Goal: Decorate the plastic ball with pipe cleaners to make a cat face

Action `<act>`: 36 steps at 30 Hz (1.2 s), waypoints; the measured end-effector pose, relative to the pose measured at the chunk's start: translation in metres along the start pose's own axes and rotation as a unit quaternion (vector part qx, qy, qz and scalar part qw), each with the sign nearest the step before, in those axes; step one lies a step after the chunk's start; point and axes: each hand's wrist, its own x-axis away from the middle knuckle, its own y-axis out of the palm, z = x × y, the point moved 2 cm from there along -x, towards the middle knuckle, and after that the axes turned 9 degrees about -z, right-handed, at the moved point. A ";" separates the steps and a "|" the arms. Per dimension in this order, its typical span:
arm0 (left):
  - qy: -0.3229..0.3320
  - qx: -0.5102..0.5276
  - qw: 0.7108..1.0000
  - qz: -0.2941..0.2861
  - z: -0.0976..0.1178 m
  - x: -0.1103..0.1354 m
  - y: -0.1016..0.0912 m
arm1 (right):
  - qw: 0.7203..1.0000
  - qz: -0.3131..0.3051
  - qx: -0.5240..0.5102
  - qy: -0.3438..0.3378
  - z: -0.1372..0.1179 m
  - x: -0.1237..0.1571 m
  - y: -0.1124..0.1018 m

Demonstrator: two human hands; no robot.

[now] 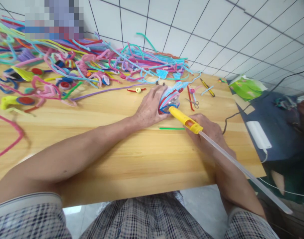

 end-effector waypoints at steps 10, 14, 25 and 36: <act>-0.019 0.000 1.000 -0.005 0.003 -0.001 -0.001 | 1.000 0.005 0.011 0.003 -0.001 -0.001 -0.001; -0.016 0.002 1.000 -0.002 0.005 -0.001 -0.001 | 1.000 0.002 0.011 0.006 -0.005 -0.003 -0.006; -0.017 0.002 1.000 -0.007 0.006 -0.001 -0.003 | 1.000 -0.007 0.003 0.013 -0.004 -0.001 -0.004; -0.023 -0.002 1.000 -0.009 0.005 -0.002 -0.002 | 0.999 -0.007 0.018 0.029 -0.003 -0.001 -0.001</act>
